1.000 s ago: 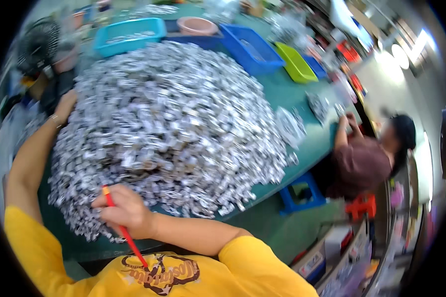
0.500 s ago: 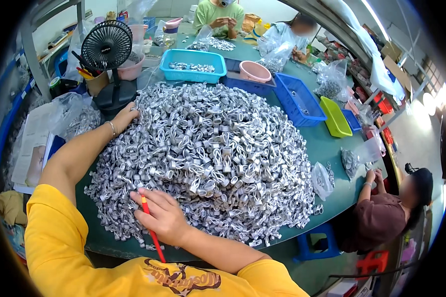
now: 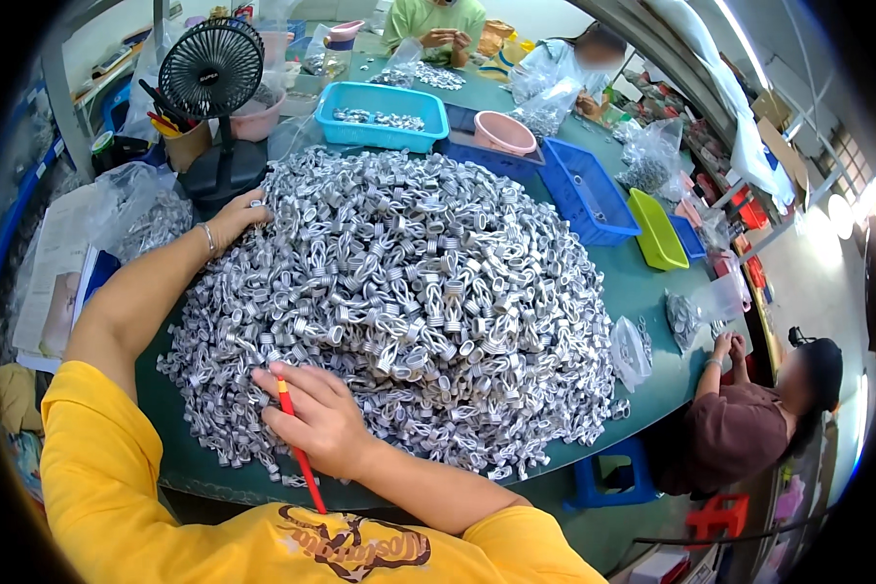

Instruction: The person assembles metal clips by hand at a workstation, taking components from a large pile, fitting them together, and placing the finished items into a container.

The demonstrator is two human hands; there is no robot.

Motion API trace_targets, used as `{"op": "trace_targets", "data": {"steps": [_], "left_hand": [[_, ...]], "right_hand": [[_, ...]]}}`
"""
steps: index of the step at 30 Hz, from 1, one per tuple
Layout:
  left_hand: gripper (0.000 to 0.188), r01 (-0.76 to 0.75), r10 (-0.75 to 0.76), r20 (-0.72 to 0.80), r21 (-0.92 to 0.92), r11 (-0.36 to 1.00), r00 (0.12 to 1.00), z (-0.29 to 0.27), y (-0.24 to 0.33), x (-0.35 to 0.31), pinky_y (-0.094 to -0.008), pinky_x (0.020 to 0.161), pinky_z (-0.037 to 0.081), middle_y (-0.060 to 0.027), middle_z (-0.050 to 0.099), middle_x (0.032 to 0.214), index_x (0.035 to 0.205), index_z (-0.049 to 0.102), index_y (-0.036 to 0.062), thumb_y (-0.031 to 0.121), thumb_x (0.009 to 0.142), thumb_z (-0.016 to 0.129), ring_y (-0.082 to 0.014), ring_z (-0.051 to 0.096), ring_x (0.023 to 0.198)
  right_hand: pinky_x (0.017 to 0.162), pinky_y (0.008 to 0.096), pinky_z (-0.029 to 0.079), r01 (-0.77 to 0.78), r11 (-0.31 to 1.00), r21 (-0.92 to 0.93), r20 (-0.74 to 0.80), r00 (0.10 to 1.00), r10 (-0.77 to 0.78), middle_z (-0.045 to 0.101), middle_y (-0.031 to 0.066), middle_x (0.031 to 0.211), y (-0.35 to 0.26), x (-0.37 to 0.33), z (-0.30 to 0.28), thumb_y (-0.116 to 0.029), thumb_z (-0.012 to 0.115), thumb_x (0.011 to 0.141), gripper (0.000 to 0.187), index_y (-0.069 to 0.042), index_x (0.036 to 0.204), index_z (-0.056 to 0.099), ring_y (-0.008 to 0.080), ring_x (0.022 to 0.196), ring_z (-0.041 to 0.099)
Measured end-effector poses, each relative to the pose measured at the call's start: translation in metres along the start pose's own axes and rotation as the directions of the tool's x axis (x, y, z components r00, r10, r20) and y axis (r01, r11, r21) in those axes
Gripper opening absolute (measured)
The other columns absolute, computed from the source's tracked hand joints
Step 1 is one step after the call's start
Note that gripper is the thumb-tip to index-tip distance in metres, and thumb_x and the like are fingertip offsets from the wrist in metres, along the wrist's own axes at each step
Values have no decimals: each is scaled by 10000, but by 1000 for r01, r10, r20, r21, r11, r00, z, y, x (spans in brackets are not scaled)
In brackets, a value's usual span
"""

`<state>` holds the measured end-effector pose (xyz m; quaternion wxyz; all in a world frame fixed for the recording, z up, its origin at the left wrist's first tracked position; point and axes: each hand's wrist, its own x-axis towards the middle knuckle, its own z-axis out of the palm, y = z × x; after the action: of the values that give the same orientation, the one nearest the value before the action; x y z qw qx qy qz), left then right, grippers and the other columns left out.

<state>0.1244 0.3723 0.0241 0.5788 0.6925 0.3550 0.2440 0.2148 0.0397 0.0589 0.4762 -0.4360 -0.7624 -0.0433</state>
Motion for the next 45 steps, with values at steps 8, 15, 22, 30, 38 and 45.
{"op": "trace_targets", "data": {"steps": [8,15,22,30,38,45], "left_hand": [[848,-13,-4,53,325,946,999,6,20,-9,-312,1028,322,-209,452,1334,1332,375,-78,251,658,769,-282,447,1211],[557,-158,173,-24,302,940,985,22,26,-25,-268,813,426,-58,543,971,1145,471,-28,128,660,695,-148,507,881],[677,45,-56,16,394,918,998,18,31,-16,-253,698,447,-74,583,958,1282,448,-13,181,693,720,-151,531,777],[472,-316,348,-40,333,889,937,17,13,-19,-294,752,463,-70,592,863,997,550,14,190,617,768,-156,542,781],[409,-392,439,-106,303,869,892,9,32,-54,-234,670,401,3,495,788,892,503,66,139,615,795,-75,446,741],[375,-467,440,171,191,863,882,21,91,-121,-265,838,426,-6,559,948,838,470,90,54,641,787,-88,518,889]], "right_hand": [[893,401,441,5,1000,-20,-21,1000,-6,610,112,1190,1,0,0,-100,600,728,108,-98,835,599,273,1133,550],[881,410,451,22,1000,-13,0,1000,-22,608,117,1190,5,-1,0,-87,603,714,132,-94,846,603,283,1116,561],[878,381,460,-17,1000,3,16,1000,17,618,109,1171,0,0,-5,-81,590,750,95,-91,844,593,267,1109,565],[804,392,475,47,999,-20,15,999,-47,628,104,1148,-1,1,-3,-101,626,688,143,-96,830,609,282,1058,584],[819,399,468,56,998,-19,-24,998,-56,634,117,1126,10,-3,4,-123,599,740,61,-104,798,596,287,1037,580],[849,380,449,50,998,-40,-17,999,-51,642,100,1120,7,-2,5,-120,588,752,68,-113,819,596,266,1073,572]]}}
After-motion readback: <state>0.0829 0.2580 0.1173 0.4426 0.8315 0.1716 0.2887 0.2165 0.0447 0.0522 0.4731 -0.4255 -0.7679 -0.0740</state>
